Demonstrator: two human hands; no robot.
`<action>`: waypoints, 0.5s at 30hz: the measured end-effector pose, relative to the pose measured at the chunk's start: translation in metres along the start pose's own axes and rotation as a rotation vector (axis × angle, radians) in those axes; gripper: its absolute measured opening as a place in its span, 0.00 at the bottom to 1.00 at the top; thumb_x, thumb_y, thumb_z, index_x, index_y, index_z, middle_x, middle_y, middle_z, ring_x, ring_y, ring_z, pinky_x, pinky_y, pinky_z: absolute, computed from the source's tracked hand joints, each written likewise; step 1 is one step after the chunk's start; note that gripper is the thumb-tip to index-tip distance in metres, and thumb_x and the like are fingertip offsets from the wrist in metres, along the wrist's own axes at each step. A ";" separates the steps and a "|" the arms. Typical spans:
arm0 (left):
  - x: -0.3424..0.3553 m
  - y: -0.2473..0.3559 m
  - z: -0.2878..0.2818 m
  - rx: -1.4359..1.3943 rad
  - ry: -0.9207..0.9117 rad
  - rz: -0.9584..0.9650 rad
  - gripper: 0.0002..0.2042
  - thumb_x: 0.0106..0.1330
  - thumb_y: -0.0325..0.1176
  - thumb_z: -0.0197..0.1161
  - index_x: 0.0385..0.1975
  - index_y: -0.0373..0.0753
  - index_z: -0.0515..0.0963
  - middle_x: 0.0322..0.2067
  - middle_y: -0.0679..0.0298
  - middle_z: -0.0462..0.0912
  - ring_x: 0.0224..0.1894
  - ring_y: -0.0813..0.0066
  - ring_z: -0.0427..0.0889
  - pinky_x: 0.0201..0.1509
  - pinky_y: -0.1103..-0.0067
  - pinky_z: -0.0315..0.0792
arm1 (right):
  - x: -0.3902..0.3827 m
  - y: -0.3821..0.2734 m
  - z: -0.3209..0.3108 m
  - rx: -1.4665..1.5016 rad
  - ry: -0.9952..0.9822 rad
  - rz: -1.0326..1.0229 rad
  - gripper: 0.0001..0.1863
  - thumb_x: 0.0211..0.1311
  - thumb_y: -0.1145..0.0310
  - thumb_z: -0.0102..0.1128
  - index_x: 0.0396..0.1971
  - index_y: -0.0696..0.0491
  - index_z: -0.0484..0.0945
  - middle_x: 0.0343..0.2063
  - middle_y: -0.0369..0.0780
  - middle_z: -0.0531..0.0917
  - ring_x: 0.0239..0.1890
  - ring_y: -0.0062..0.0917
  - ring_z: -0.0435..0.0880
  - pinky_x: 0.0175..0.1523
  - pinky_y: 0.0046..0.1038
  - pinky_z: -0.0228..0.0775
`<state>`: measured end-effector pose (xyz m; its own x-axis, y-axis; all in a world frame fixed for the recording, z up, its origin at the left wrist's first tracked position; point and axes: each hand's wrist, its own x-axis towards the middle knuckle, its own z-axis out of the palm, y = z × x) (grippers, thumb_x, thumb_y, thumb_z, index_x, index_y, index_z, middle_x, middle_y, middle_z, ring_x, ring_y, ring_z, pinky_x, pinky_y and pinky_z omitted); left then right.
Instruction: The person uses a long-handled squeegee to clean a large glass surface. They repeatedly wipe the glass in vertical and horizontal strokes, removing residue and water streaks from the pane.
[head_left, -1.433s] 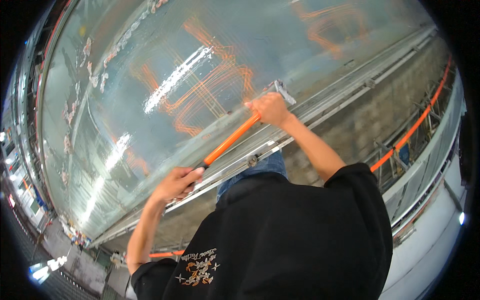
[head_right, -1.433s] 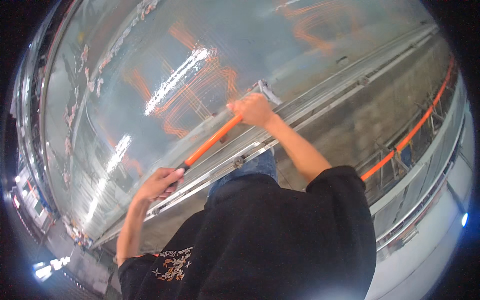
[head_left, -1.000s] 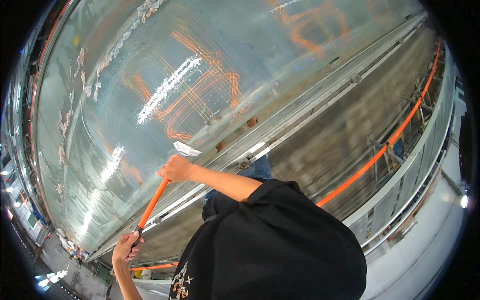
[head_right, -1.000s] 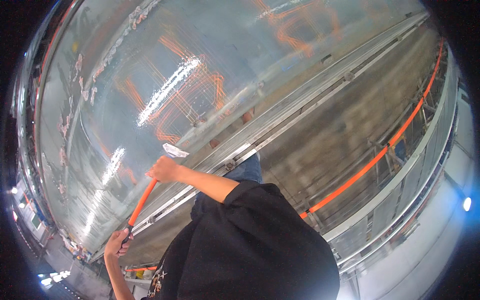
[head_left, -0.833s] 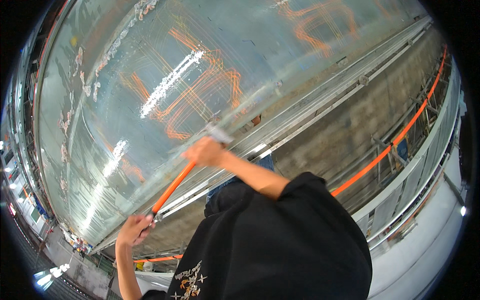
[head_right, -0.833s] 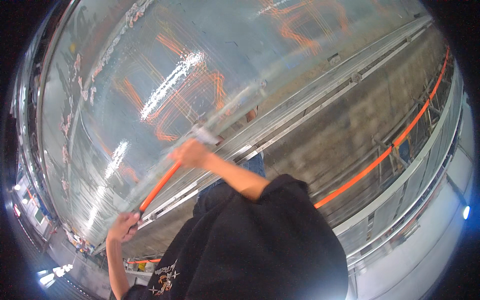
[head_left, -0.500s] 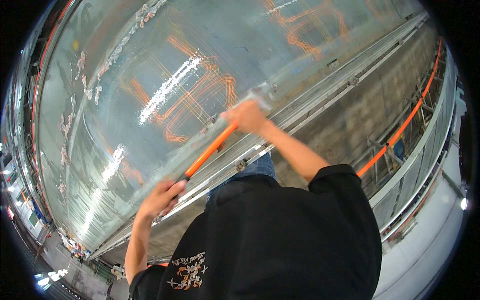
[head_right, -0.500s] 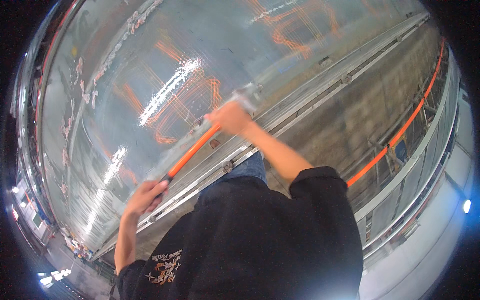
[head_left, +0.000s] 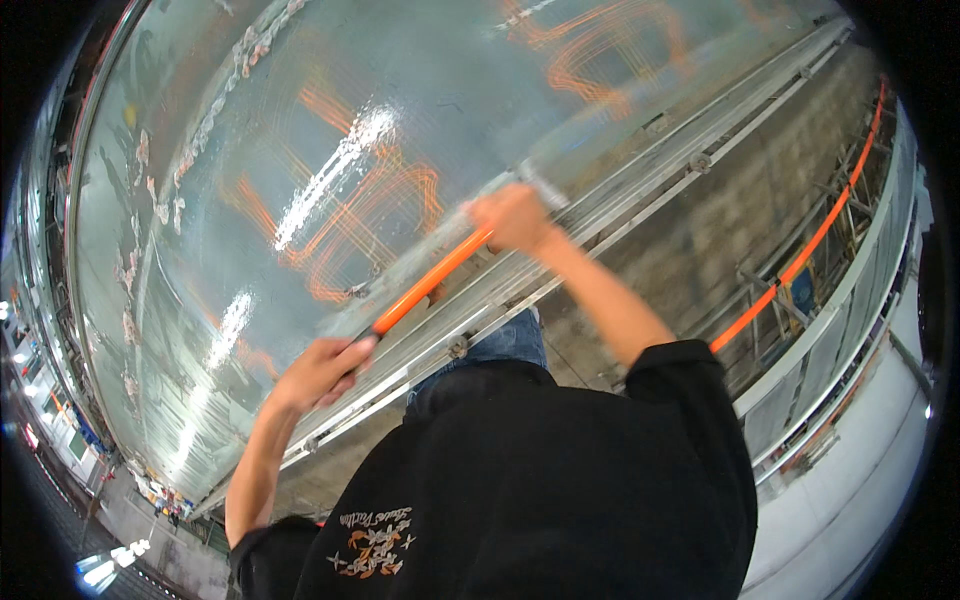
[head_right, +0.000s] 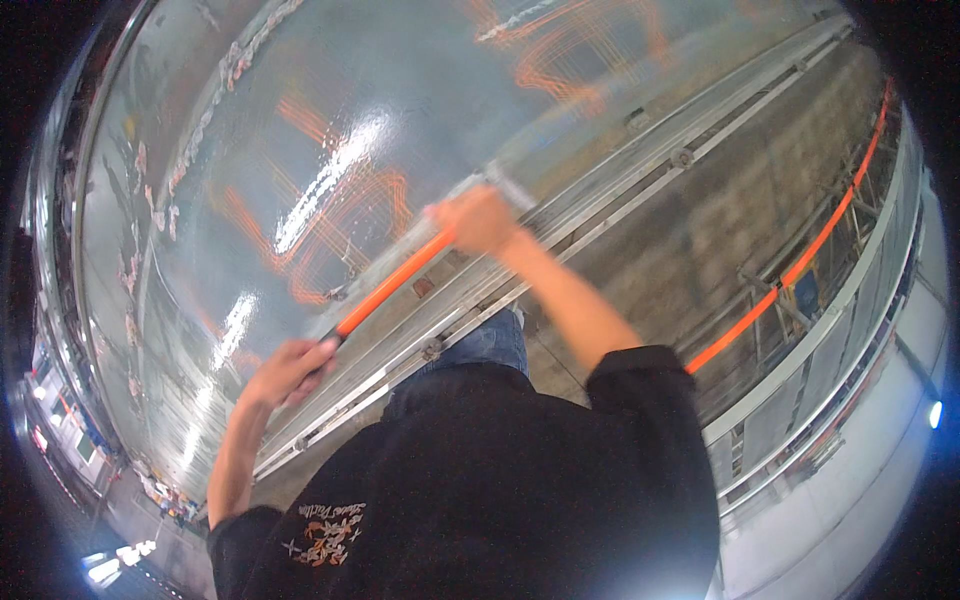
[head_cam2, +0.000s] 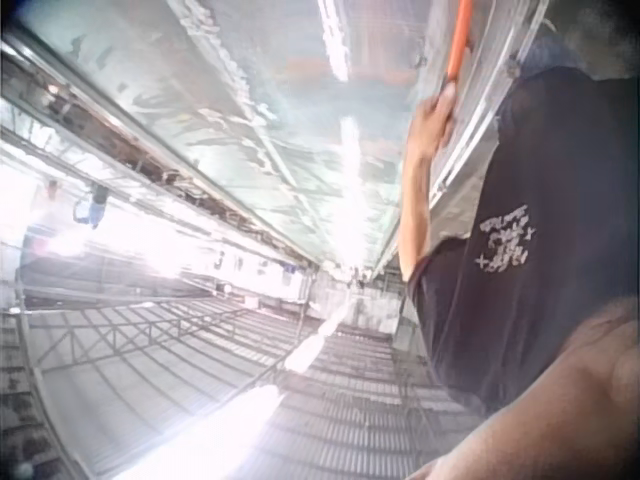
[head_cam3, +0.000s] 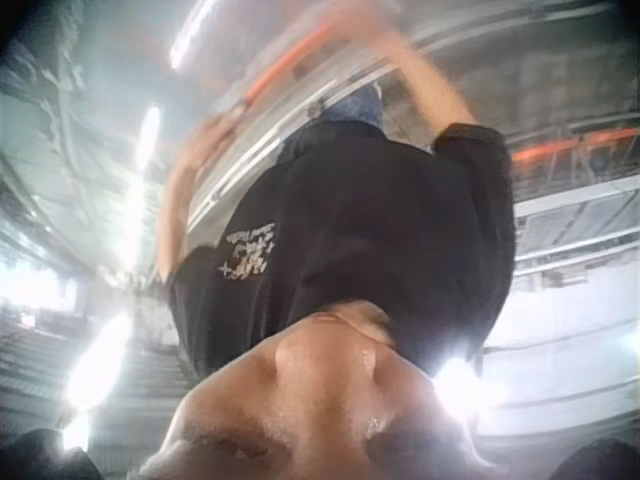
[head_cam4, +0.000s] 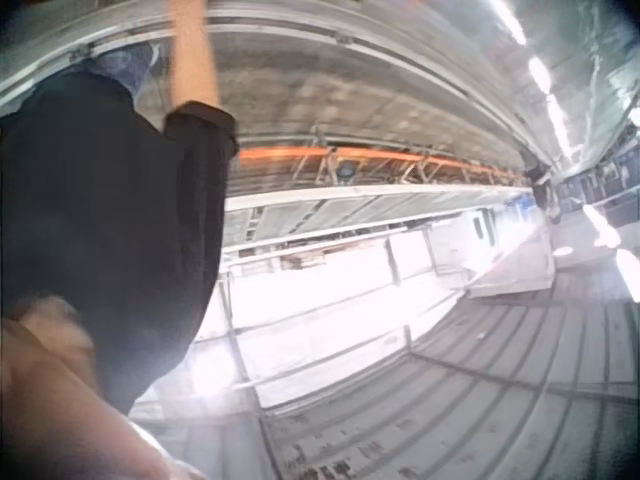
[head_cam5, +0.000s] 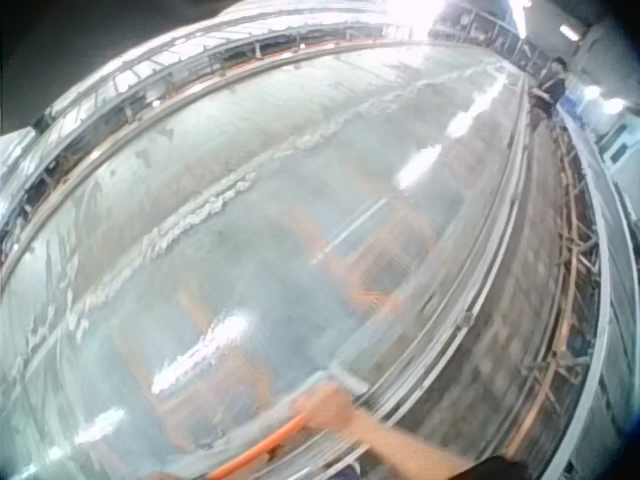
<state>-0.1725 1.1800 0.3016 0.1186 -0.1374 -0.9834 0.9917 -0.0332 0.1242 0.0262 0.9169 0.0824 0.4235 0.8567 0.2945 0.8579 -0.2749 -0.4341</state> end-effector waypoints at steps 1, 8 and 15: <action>0.013 0.021 0.013 -0.013 -0.026 0.042 0.23 0.70 0.57 0.58 0.30 0.39 0.77 0.11 0.76 0.63 0.10 0.89 0.57 0.13 0.85 0.50 | 0.000 0.031 -0.019 -0.005 -0.020 0.038 0.21 0.66 0.58 0.57 0.12 0.47 0.73 0.09 0.37 0.75 0.13 0.33 0.77 0.21 0.36 0.66; -0.036 -0.017 0.008 0.009 0.075 0.029 0.24 0.70 0.57 0.58 0.31 0.38 0.78 0.11 0.75 0.65 0.09 0.87 0.58 0.13 0.83 0.51 | 0.002 -0.012 0.020 0.310 0.024 -0.004 0.07 0.52 0.58 0.64 0.28 0.44 0.81 0.14 0.39 0.77 0.17 0.37 0.78 0.23 0.41 0.66; -0.137 -0.127 -0.022 -0.360 0.173 -0.350 0.21 0.70 0.53 0.60 0.29 0.39 0.77 0.13 0.76 0.62 0.11 0.89 0.55 0.12 0.86 0.46 | 0.029 -0.196 0.109 0.451 -0.018 -0.138 0.13 0.63 0.57 0.57 0.20 0.43 0.75 0.08 0.34 0.70 0.11 0.29 0.75 0.19 0.35 0.63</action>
<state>-0.3137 1.2250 0.4180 -0.2459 -0.0129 -0.9692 0.9241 0.2987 -0.2384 -0.1617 1.0431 0.0834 0.3055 0.8805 0.3624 0.6921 0.0561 -0.7196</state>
